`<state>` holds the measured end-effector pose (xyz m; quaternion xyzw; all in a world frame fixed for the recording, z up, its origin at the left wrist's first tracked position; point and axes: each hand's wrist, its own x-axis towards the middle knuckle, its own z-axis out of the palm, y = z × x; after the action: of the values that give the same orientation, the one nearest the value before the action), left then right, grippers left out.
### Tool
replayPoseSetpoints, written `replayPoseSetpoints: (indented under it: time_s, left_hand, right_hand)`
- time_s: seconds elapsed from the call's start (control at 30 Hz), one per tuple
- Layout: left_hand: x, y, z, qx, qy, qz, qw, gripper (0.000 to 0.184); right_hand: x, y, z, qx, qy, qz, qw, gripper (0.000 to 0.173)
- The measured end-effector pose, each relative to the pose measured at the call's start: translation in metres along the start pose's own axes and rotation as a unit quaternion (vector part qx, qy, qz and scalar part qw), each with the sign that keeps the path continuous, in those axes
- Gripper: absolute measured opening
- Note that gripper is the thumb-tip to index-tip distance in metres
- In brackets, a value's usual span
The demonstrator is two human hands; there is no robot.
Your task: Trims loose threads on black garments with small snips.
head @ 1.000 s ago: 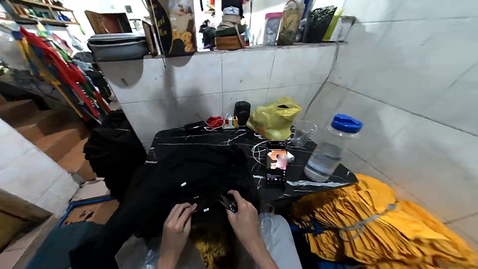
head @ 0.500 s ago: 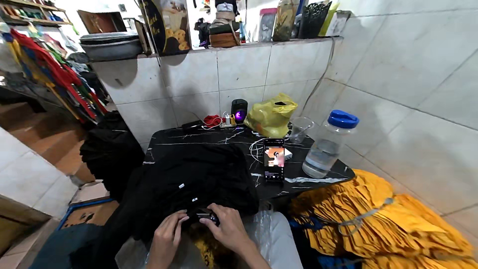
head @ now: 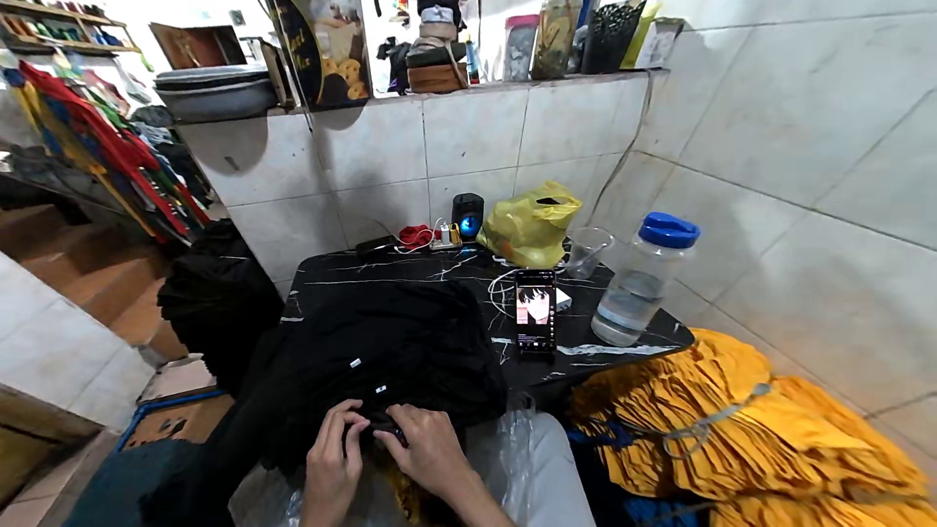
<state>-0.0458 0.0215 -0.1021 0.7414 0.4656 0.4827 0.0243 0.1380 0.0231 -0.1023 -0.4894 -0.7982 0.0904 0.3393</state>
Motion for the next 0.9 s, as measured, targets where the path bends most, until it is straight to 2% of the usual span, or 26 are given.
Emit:
replayPoseSetpoints:
  time_s: [0.17, 0.23, 0.33, 0.43, 0.47, 0.53, 0.57, 0.63, 0.73, 0.8, 0.9]
  left_hand:
    - [0.002, 0.003, 0.006, 0.004, 0.001, -0.008, 1.000, 0.023]
    - [0.001, 0.003, 0.006, -0.005, -0.003, -0.011, 1.000, 0.023]
    - [0.001, -0.002, -0.002, -0.051, -0.044, -0.014, 0.998, 0.021]
    - [0.000, -0.004, -0.014, -0.085, -0.130, -0.029, 0.988, 0.036]
    - [0.000, -0.004, -0.015, -0.085, -0.141, -0.034, 0.986, 0.039]
    - [0.001, -0.004, -0.013, -0.059, -0.135, -0.037, 0.988, 0.032]
    - [0.002, -0.005, -0.009, -0.039, -0.124, -0.031, 0.991, 0.025]
    - [0.006, -0.005, 0.002, -0.011, -0.090, -0.018, 0.996, 0.022]
    - [0.013, 0.003, 0.016, 0.004, -0.069, -0.028, 0.997, 0.025]
    - [0.016, 0.006, 0.022, 0.024, -0.071, -0.027, 0.997, 0.025]
    - [0.019, 0.010, 0.027, 0.062, -0.068, -0.022, 0.996, 0.028]
  right_hand:
    - [0.001, -0.005, 0.003, -0.002, -0.021, 0.001, 1.000, 0.040]
    - [0.001, -0.006, 0.007, -0.017, -0.001, 0.005, 1.000, 0.038]
    - [0.001, -0.006, 0.003, -0.046, 0.014, 0.034, 0.998, 0.042]
    - [0.000, -0.006, -0.027, -0.074, -0.082, 0.095, 0.989, 0.039]
    - [0.000, -0.003, -0.039, -0.086, -0.117, 0.122, 0.982, 0.044]
    - [-0.001, 0.007, -0.059, -0.105, -0.159, 0.169, 0.967, 0.052]
    - [-0.002, 0.015, -0.067, -0.107, -0.161, 0.182, 0.964, 0.048]
    - [-0.006, 0.034, -0.077, -0.078, -0.132, 0.184, 0.971, 0.035]
    - [-0.007, 0.062, -0.082, 0.055, -0.091, 0.171, 0.979, 0.023]
    - [-0.004, 0.073, -0.078, 0.111, -0.091, 0.181, 0.973, 0.028]
    - [0.002, 0.075, -0.075, 0.123, -0.116, 0.203, 0.964, 0.037]
